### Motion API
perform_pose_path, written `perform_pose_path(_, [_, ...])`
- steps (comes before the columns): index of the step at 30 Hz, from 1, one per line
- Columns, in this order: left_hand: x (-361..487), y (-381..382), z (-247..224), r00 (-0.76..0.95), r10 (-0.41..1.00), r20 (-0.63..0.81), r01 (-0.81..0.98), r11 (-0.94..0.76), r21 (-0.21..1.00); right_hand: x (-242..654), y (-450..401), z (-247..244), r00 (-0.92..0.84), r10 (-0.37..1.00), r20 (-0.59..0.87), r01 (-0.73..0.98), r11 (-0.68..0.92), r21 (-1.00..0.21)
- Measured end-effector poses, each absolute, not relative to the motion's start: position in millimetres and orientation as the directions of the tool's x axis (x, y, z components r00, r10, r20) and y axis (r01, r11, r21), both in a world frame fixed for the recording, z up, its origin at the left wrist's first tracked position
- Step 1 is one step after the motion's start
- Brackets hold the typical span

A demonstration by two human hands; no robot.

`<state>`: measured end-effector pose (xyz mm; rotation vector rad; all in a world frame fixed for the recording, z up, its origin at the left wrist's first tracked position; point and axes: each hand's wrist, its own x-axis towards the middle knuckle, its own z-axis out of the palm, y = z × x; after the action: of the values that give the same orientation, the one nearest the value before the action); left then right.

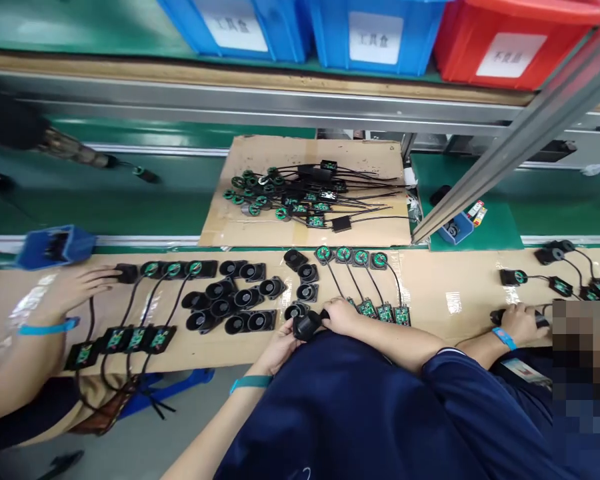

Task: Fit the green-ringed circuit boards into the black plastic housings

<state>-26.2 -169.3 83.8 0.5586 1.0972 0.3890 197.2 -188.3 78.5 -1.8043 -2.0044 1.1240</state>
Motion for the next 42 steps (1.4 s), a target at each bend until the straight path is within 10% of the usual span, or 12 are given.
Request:
perform_pose_path(12, [-100.9, -197.0, 90.5, 0.173, 0.863, -0.475, 0.465, 0.354, 0.812, 198.3, -182.1, 76.9, -0.458, 0.86, -0.224, 0.753, 0.241, -0.613])
perform_pose_path(23, [-122.4, -190.0, 50.3, 0.016, 0.984, -0.179, 0.787, 0.098, 0.609, 201.6, -170.4, 61.9, -0.302, 0.951, -0.062, 0.781, 0.21, -0.589])
perform_pose_path(32, [-112.4, -203.8, 67.0, 0.216, 0.965, -0.151, 0.782, -0.079, 0.618, 303.1, -157.3, 71.5, 0.283, 0.955, 0.089, 0.948, -0.265, -0.174])
perform_pose_path(42, [4.9, -71.0, 117.8, 0.606, 0.795, 0.039, 0.675, -0.539, 0.504, 281.1, -137.2, 73.8, 0.375, 0.919, -0.118, 0.892, -0.393, -0.222])
